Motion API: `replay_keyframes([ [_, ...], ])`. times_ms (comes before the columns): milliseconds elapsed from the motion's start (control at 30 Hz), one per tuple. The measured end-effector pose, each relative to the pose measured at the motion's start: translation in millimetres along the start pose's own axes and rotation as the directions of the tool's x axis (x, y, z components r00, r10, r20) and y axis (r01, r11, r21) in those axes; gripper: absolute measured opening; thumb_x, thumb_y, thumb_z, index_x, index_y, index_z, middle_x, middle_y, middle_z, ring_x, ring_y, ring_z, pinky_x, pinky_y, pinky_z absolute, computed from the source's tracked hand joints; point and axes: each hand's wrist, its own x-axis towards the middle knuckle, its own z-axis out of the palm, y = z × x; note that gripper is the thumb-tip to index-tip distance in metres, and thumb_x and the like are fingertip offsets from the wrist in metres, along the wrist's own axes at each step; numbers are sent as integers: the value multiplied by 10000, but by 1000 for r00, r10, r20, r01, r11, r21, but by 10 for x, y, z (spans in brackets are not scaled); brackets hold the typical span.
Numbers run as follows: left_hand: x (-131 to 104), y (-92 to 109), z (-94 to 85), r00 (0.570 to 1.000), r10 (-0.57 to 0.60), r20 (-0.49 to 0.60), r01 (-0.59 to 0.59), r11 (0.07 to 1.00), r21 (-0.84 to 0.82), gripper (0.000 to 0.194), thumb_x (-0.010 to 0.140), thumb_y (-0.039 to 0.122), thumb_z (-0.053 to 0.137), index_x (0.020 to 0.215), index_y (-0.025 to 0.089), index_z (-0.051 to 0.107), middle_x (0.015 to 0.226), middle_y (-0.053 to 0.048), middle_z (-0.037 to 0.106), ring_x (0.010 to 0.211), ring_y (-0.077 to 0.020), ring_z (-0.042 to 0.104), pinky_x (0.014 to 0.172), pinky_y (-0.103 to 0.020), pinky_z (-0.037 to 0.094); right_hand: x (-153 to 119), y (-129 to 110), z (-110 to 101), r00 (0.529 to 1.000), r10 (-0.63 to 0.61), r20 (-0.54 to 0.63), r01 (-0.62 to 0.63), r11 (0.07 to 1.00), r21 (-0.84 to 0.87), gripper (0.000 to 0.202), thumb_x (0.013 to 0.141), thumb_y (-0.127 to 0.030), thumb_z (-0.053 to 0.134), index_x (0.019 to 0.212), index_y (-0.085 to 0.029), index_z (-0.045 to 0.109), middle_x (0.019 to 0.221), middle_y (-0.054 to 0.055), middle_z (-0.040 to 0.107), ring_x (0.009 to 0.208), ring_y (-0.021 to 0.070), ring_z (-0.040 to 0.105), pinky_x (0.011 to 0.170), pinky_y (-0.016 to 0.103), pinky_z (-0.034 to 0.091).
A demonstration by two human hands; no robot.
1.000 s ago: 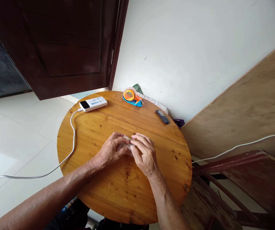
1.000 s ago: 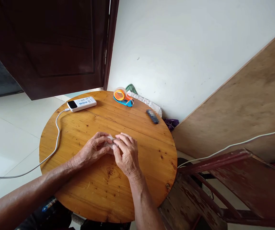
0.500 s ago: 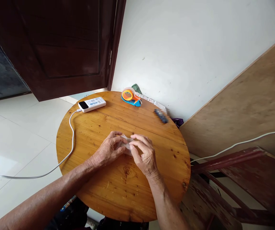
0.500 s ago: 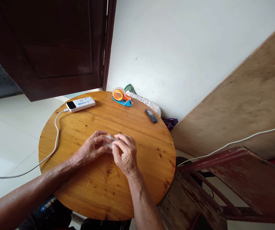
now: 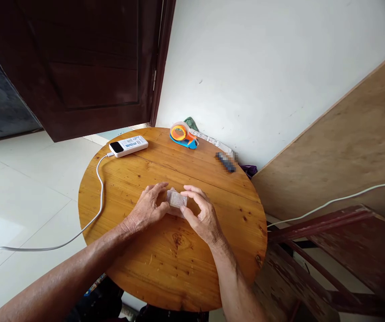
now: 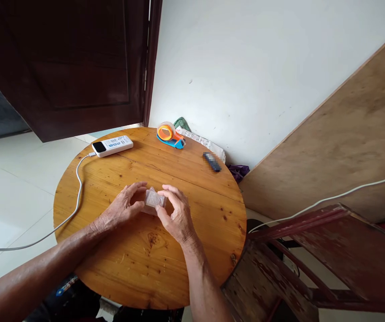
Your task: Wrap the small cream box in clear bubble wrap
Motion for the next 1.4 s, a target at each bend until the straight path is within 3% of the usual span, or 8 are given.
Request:
replay_keyframes([
  [167,-18,43,-4,998,20,56,-15,996,-91,652,720,192,526,1366,143,461,1147,-106,686,1116,-283,599,1022,-485,441,1,-15,45,998,-11,-55,12,1000,8,65,852,-210,595,856,-242,651,1188,76,668,1133,246,615,993,412,457],
  [367,-57,168,-3,991,61,115,-26,958,-286,662,711,238,607,1355,155,480,1185,-113,603,1031,-247,611,915,-403,506,0,-22,4,979,124,-164,-81,966,246,114,931,-307,554,877,-232,621,1193,81,679,1170,237,603,1012,413,450],
  [667,-100,228,-32,947,43,318,70,939,-336,537,836,404,642,1303,162,537,960,-47,652,788,-173,612,666,-262,482,45,95,-3,826,481,-293,-249,778,576,249,897,-453,599,914,-205,602,1118,103,726,1046,232,663,879,382,501],
  [800,-74,229,-52,931,-1,365,125,940,-318,348,861,443,592,989,128,666,775,-19,631,666,-141,560,567,-224,410,56,138,-6,774,614,-155,-385,651,654,384,829,-523,628,1009,-184,631,1090,130,735,982,268,681,760,374,519],
  [900,-38,205,-35,945,-49,324,186,895,-406,344,823,452,614,913,121,648,757,-16,627,633,-127,543,553,-219,405,47,111,-65,816,575,52,-444,568,693,515,748,-415,686,1206,-200,595,1144,121,729,1069,297,665,875,448,513],
  [1033,4,142,20,964,-106,243,217,842,-493,309,772,425,637,868,132,618,717,5,607,598,-110,522,548,-215,405,29,85,-208,889,401,221,-439,610,660,593,693,-296,660,1276,-231,576,1237,103,698,1185,307,616,1006,511,458],
  [1300,9,80,62,988,-77,130,129,883,-451,229,749,346,653,826,167,534,683,39,534,588,-96,477,532,-199,377,6,185,-187,883,401,246,-469,723,507,431,742,-295,691,1165,-224,649,1051,68,756,1006,255,692,887,414,540],
  [1400,-7,102,24,984,-13,177,77,931,-358,195,799,346,604,764,165,539,668,35,521,600,-101,458,547,-205,366,11,174,-45,897,421,139,-434,769,470,235,785,-347,671,968,-201,690,902,52,760,838,225,698,793,365,551],
])
